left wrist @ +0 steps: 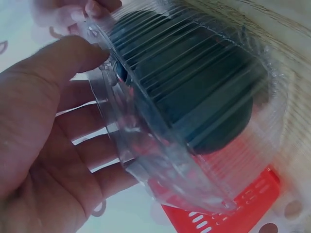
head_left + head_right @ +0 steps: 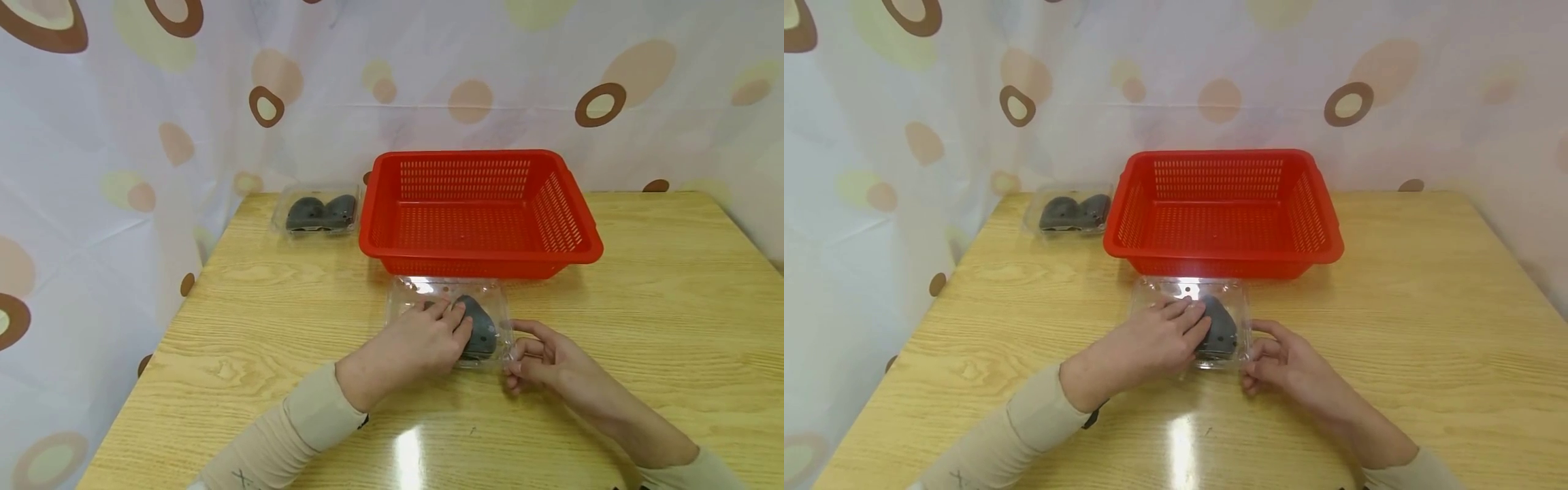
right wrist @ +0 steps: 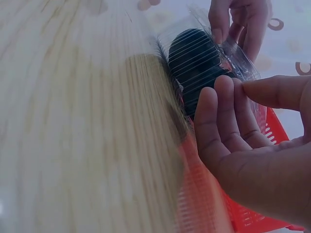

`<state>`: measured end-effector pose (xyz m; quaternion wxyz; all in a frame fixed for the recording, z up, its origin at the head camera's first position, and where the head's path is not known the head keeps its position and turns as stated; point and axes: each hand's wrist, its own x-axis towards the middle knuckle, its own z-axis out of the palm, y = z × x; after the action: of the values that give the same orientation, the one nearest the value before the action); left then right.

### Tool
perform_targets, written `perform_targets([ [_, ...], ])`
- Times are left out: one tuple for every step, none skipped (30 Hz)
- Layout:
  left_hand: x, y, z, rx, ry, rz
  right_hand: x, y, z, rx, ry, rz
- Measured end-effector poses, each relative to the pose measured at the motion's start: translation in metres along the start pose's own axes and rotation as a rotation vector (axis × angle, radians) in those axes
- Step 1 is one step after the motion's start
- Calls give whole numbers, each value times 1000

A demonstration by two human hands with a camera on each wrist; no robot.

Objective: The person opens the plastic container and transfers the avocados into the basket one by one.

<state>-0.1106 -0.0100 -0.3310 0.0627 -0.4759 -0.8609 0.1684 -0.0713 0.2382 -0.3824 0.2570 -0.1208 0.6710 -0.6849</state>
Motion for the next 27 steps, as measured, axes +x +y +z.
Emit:
perform_targets([
  [-1, 0, 1, 22, 12, 6, 0, -1, 0, 4, 3, 5],
  [-2, 1, 1, 42, 24, 12, 0, -1, 1, 10, 5, 10],
  [-3, 1, 3, 68, 40, 21, 0, -1, 1, 14, 6, 13],
  [-5, 2, 4, 96, 63, 28, 1, -2, 1, 17, 7, 15],
  [-6, 2, 5, 117, 83, 34, 1, -2, 1, 21, 8, 15],
  [-7, 2, 7, 135, 100, 39, 1, -2, 2, 26, 5, 9],
  [-8, 3, 8, 146, 108, 42, 2, -1, 2, 36, 2, 2],
  [-8, 3, 8, 152, 113, 45, 2, -1, 2, 44, -1, -7],
  [-9, 3, 9, 160, 118, 47, 3, 0, 2, 48, -4, -16],
  [-9, 3, 9, 162, 121, 47, 3, 1, 2, 52, -6, -25],
  [-9, 3, 9, 159, 112, 49, 4, 1, 2, 53, -7, -31],
  [-9, 3, 9, 156, 101, 52, 4, 2, 3, 52, -9, -35],
  [-9, 2, 9, 151, 93, 54, 4, 2, 3, 50, -7, -36],
  [-8, 2, 8, 139, 84, 54, 4, 2, 2, 43, -5, -37],
  [-8, 1, 7, 129, 76, 54, 4, 2, 3, 38, -2, -35],
  [-7, 1, 6, 117, 65, 54, 4, 2, 3, 33, 0, -34],
  [-6, 0, 6, 105, 53, 55, 4, 2, 3, 29, 2, -32],
  [-6, -1, 4, 92, 41, 55, 4, 2, 3, 27, 4, -32],
  [-5, -1, 4, 78, 31, 55, 4, 2, 3, 26, 6, -33],
  [-5, -2, 3, 67, 23, 54, 3, 2, 3, 26, 8, -32],
  [-4, -3, 2, 64, 18, 57, 3, 2, 3, 27, 9, -31],
  [-4, -4, 2, 51, 7, 58, 3, 2, 3, 26, 10, -31],
  [-4, -4, 1, 45, -2, 59, 3, 2, 3, 27, 11, -30],
  [-4, -5, 0, 32, -11, 57, 3, 1, 3, 29, 10, -29],
  [-4, -7, -1, 19, -19, 55, 3, 1, 3, 30, 8, -29],
  [-4, -8, -3, 9, -26, 56, 3, 1, 3, 32, 7, -30],
  [-4, -10, -4, -4, -34, 57, 3, 1, 3, 34, 5, -31],
])
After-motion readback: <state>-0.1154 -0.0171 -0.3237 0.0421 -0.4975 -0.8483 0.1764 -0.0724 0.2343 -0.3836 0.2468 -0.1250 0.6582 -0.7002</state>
